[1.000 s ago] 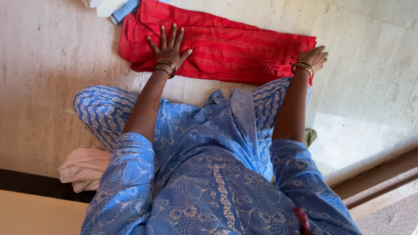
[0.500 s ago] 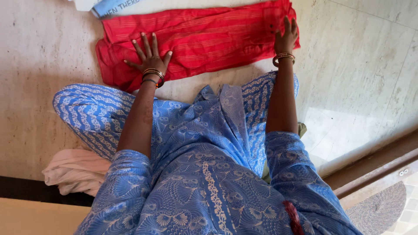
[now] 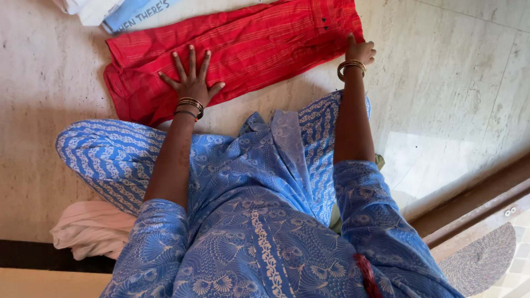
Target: The person folds a red shirt and a green shirt on the floor, smoothing and aligning each before stacking them with other folded clothes. The person then buttons the red shirt and places it back on the stack.
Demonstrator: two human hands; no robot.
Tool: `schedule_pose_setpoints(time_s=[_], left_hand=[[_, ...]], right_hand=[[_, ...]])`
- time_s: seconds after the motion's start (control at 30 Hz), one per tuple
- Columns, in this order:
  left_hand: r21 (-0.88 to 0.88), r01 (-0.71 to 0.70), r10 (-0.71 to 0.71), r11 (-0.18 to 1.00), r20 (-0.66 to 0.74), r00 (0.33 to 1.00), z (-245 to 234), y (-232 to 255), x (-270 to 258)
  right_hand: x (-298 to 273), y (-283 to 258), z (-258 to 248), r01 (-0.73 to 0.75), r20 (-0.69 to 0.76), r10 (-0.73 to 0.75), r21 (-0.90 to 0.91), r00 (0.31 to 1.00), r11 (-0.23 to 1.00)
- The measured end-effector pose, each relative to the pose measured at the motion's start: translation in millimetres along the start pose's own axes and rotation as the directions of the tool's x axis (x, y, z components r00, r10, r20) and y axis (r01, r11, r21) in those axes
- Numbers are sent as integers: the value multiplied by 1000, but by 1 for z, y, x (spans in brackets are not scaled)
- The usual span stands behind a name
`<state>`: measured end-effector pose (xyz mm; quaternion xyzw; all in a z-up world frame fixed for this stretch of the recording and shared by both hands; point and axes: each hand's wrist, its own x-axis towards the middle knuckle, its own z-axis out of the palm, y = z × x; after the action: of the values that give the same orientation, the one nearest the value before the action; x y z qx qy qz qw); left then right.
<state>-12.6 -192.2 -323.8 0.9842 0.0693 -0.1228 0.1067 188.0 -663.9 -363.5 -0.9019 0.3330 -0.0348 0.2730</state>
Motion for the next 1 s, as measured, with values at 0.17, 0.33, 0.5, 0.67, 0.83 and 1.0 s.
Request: schedule_pose_setpoints(time_s=[0.17,0.33,0.5,0.67,0.83,1.0], left_hand=[[32,-25,26,999,-17,1000,6,-7,9],[21,-26,27,999,-65,997,13,-9,6],[-15,-45,44,999,-93,995,4,-7,5],[-130,-25,11,991,-102,995,-7,-2,4],[-808,-400,21,433,-435,900,-9,16,18],[-886,116,235,-450,7,972,-9,32,45]], right_hand=[[15,-12,14,-33,106,34,-8,994,999],[21,-11,25,120,251,-183,247,950,962],[30,-2,31,27,323,-370,720,871,694],[24,2,27,-59,282,-304,813,910,579],[-7,-11,-14,401,-47,-550,737,834,545],[-106,-70,-44,677,-160,-687,428,709,599]])
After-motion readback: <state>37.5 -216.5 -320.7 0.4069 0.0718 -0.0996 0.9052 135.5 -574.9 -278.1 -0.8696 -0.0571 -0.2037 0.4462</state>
